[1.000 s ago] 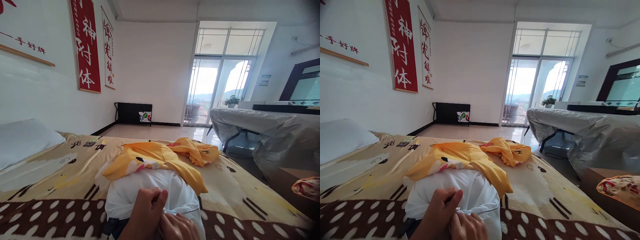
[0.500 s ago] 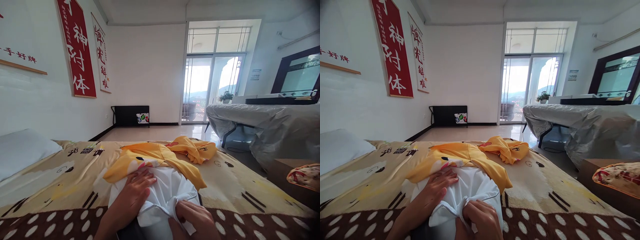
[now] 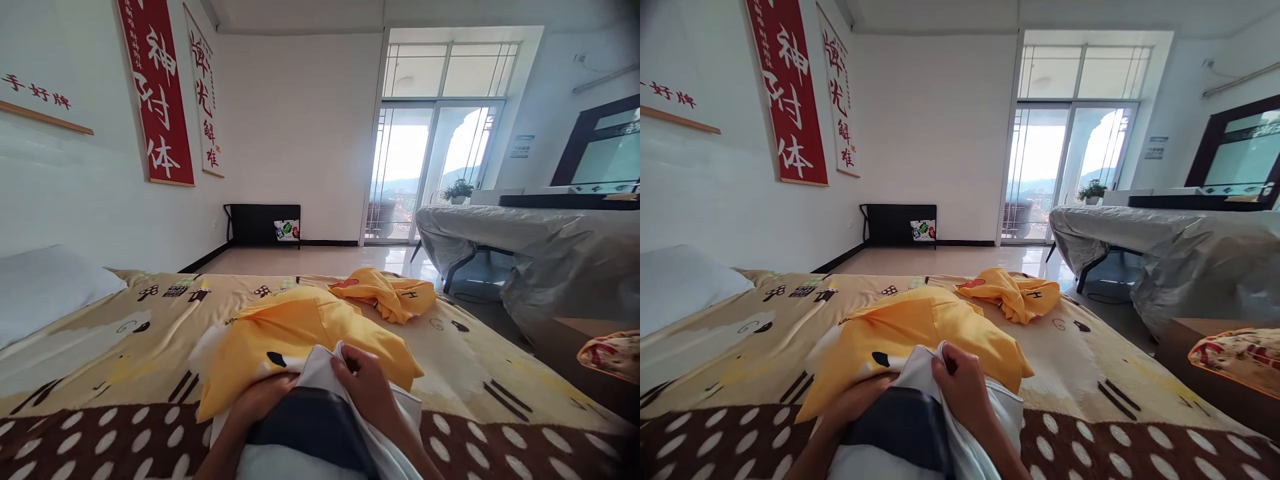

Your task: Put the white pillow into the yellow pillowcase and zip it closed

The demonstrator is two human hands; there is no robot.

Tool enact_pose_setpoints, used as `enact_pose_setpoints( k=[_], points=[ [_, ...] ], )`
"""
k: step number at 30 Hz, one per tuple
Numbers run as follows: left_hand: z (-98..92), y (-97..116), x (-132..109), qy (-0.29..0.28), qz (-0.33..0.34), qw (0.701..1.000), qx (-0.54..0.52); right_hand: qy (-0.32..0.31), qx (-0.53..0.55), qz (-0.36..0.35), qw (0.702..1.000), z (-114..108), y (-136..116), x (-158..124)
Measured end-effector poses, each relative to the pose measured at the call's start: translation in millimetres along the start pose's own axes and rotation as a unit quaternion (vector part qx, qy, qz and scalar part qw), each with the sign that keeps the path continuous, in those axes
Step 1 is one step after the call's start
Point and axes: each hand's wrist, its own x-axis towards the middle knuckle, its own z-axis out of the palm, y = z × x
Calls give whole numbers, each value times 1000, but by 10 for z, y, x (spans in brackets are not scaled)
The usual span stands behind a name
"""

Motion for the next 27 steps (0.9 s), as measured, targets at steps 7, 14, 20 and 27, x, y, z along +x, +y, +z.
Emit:
enact_pose_setpoints(
  k=[7, 14, 20, 27],
  points=[
    [-41, 183, 55, 170, -100, 980, -6, -47, 55, 59, 996, 19, 125, 68],
    [-208, 199, -85, 258, -41, 962, 73, -79, 48, 51, 994, 76, 68, 16],
    [-197, -134, -44, 281, -69, 951, 107, -87, 25, 42, 995, 130, 77, 9],
    [-76, -381, 16, 326, -124, 908, 234, -101, 35, 37, 994, 181, 53, -42]
  ],
)
